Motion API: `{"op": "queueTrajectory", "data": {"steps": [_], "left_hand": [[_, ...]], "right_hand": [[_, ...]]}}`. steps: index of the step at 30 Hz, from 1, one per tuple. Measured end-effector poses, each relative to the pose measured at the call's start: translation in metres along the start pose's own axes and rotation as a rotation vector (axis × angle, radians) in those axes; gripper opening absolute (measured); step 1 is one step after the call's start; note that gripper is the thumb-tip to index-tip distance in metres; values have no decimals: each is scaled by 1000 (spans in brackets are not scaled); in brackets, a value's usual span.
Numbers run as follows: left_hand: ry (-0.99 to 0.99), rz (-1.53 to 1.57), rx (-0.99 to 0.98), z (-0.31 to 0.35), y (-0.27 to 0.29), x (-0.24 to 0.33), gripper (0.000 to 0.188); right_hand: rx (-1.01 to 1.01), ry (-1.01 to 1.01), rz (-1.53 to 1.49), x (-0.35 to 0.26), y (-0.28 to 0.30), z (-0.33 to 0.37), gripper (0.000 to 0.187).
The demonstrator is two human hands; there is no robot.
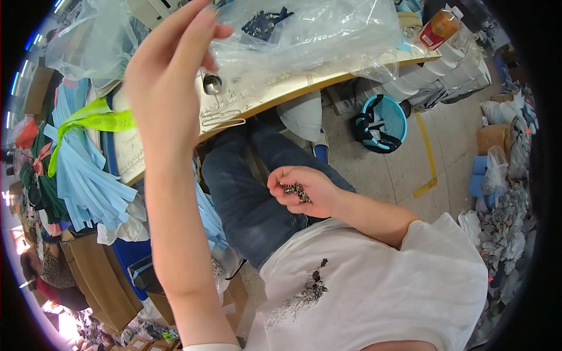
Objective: Manually attaching small metal hardware components to blue fabric loops at a workshop table.
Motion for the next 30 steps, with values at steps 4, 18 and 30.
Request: {"op": "queueTrajectory", "data": {"steps": [4, 18, 30], "left_hand": [[176, -236, -230, -48, 12, -12, 35], [226, -1108, 14, 3, 140, -122, 30], [247, -223, 249, 36, 127, -80, 32]], "right_hand": [[31, -56, 93, 1, -8, 0, 19], [66, -158, 143, -8, 10, -11, 11], [9, -93, 349, -2, 11, 2, 30]]}}
Point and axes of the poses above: each hand's wrist, its own z-axis away from the middle knuckle, its own y-axis out of the back of the hand, x = y × z, the point moved 1 cm from there along -z, towards the middle knuckle, and after that the axes turned 4 degrees about -x, right-handed, at the moved point
